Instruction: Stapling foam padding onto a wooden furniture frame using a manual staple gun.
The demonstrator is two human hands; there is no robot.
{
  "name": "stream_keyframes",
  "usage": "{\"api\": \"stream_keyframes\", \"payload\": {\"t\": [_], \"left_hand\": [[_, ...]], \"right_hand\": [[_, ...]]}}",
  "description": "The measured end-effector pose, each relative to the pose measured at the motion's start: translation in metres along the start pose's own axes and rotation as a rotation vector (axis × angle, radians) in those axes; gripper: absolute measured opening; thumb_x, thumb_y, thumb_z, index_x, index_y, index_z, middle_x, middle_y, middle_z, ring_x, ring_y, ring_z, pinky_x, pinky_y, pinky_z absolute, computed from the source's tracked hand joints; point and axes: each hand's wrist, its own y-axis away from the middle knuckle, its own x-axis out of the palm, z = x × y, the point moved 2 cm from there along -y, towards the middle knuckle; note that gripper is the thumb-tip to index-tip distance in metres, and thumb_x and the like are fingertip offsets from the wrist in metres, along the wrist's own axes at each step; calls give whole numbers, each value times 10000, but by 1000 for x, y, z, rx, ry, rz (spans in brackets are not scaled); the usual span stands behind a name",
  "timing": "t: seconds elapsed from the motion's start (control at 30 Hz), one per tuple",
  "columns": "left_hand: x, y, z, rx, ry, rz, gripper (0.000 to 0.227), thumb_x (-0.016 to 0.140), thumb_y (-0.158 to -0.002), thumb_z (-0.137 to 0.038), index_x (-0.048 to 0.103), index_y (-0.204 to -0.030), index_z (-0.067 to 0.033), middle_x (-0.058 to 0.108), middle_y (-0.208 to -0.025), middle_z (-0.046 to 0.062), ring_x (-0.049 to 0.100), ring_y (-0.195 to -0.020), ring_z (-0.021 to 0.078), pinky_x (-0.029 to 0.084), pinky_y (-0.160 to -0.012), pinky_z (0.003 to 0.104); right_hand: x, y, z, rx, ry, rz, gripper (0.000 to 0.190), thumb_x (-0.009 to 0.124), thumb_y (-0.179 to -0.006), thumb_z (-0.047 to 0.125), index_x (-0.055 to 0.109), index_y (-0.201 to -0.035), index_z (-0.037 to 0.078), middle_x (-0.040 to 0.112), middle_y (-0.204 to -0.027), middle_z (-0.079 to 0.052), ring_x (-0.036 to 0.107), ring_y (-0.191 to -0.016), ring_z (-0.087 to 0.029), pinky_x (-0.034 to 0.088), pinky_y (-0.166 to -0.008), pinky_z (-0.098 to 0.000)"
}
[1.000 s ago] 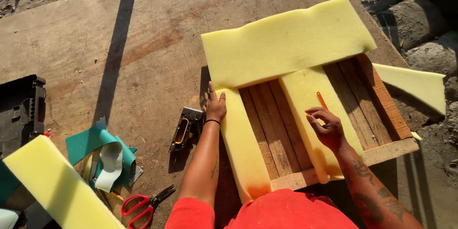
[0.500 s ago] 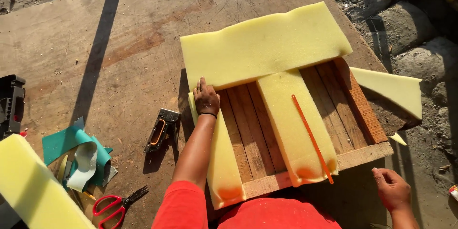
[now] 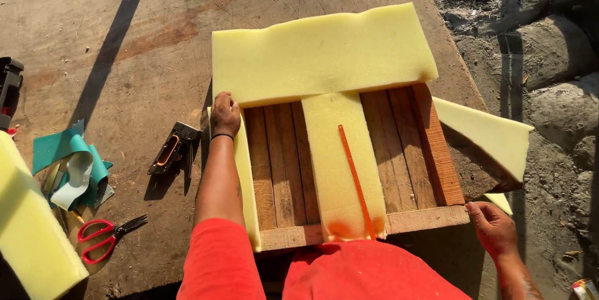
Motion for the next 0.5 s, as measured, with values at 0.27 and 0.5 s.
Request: {"api": "stream_keyframes", "payload": {"t": [0.27, 0.5], "left_hand": [[8, 37, -22, -348, -407, 148, 761, 341, -1036, -556, 250, -1616, -73, 152, -1713, 145, 47, -1586, 320, 23, -1216, 637], [-66, 35, -38, -386, 161, 52, 744, 459, -1028, -538, 263, -1614, -125, 202, -1700, 136, 209, -1563, 325, 238, -1235, 477]], "right_hand": [[37, -25, 25, -189, 123, 35, 321, 657, -951, 394, 646, -1175, 165, 586, -1372, -129, 547, -1308, -301, 456, -993, -498], [61, -8, 29, -76, 102, -169, 599, 809, -822, 406, 631, -1349, 181, 654, -1254, -139, 621, -1139, -307, 484, -849, -483]]}}
